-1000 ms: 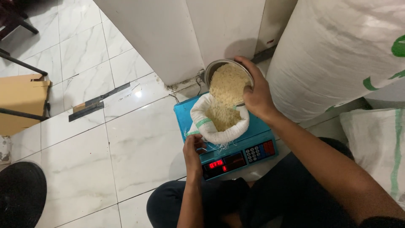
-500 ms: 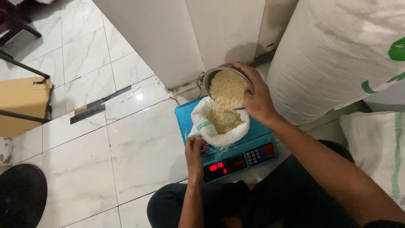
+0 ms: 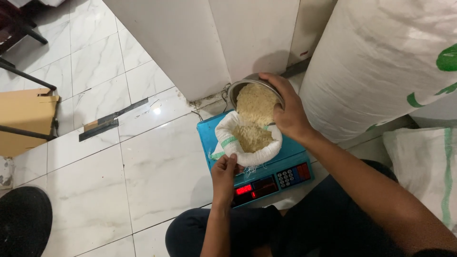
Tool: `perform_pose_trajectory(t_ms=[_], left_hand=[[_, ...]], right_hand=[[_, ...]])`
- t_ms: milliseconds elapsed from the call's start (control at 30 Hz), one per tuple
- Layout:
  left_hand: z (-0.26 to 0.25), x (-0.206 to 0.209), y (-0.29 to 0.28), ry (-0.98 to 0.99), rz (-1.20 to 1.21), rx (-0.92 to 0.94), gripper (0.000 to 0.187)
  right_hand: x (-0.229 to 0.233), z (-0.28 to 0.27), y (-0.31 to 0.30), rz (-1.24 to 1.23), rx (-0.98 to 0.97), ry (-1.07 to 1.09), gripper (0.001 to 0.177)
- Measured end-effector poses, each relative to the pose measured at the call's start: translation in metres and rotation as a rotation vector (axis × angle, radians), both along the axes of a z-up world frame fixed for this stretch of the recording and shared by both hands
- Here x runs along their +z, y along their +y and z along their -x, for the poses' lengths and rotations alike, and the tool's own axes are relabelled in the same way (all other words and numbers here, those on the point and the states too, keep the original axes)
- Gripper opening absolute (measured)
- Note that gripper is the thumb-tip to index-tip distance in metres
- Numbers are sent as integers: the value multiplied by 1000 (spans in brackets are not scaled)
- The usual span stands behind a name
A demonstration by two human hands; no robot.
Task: The person scoops rice from a large sack into a small white bag placed on a digital scale. They repeatedly add rice using a metal bowl, monitor the scale, and adjust the amount until the target weight is reached.
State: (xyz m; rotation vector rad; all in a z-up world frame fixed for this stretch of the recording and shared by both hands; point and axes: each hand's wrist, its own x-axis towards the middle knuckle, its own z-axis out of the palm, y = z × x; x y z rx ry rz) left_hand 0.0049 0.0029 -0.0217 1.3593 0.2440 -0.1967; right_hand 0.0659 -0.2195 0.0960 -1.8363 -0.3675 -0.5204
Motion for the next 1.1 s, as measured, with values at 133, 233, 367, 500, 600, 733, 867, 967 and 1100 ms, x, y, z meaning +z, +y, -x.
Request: perform_pose_trajectory(t_ms=[133, 233, 367, 500, 600, 733, 867, 967, 1100], left_hand=[[1, 7, 0, -18, -47, -7, 24], [0, -5, 2, -20, -57, -10, 24], [0, -6, 1, -27, -77, -10, 24], [2, -4, 2, -22, -81, -15, 25], [1, 0, 1, -23, -80, -8, 24], [3, -1, 1, -27, -84, -8, 24], [2, 0, 2, -27, -93, -15, 25], [3, 0, 1, -24, -82, -7, 24], [2, -2, 1, -19, -79, -2, 24]], right_hand=[[1, 1, 0, 24, 6, 8, 80], [7, 3, 3, 30, 12, -3, 80], [12, 5, 4, -5, 41, -13, 82], [8, 5, 4, 29, 12, -28, 78], [10, 4, 4, 28, 17, -48, 77], [7, 3, 4, 55, 12, -56, 76], [12, 5, 6, 50, 18, -48, 78], [8, 8, 6, 65, 24, -50, 79], [11, 17, 8, 155, 66, -14, 65]])
